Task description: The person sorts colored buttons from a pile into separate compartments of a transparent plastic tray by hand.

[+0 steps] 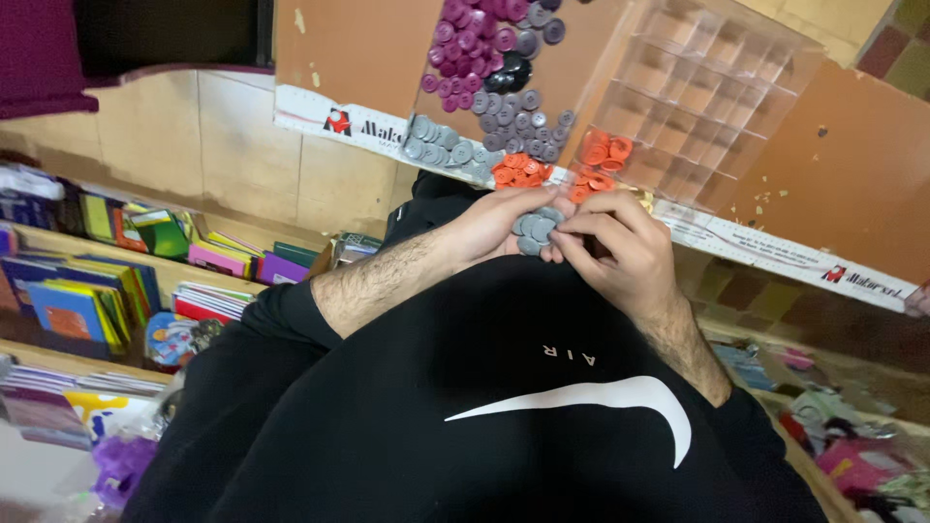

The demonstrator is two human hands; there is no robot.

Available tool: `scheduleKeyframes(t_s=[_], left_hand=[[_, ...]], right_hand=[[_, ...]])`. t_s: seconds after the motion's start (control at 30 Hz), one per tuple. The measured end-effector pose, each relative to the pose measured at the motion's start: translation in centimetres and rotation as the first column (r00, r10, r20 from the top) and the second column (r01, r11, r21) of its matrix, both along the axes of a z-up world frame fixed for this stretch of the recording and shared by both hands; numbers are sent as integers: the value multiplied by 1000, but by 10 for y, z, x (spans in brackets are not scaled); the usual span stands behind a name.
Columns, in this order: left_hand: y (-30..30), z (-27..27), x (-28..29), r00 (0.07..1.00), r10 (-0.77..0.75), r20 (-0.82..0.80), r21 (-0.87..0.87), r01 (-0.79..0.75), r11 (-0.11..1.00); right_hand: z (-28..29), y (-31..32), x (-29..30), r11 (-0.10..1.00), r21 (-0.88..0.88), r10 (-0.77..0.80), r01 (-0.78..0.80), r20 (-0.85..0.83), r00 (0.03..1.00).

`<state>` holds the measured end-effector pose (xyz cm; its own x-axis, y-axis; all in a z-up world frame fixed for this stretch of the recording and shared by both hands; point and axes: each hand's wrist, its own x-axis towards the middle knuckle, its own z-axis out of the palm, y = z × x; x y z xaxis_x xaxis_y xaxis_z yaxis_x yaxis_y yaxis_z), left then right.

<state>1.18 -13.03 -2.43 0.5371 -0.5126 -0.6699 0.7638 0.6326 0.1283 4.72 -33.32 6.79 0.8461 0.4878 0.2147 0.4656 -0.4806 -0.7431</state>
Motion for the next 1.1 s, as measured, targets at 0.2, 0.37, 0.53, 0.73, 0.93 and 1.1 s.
scheduleKeyframes(t_s=[0.2,0.37,0.53,0.73,0.93,1.1], left_hand=[[-29,8,13,998,64,2,-76,-64,995],[-54,14,14,993,113,20,-83,-111,990],[-93,36,15,990,125,68,-5,-125,992],[-143,39,11,979,205,11,55,-206,977],[-172,7,-10,984,171,45,155,-176,972],[-183,28,-12,978,200,59,209,-209,955]], right_hand=[[-6,-39,-11,974,160,-170,161,44,985],[3,-58,-16,991,78,-118,106,166,979],[-7,-87,-12,994,-30,-89,102,284,955],[9,-122,-4,996,4,-91,91,193,977],[7,-167,-9,998,-54,23,-16,124,992],[5,-181,-17,985,-148,102,-90,76,992]])
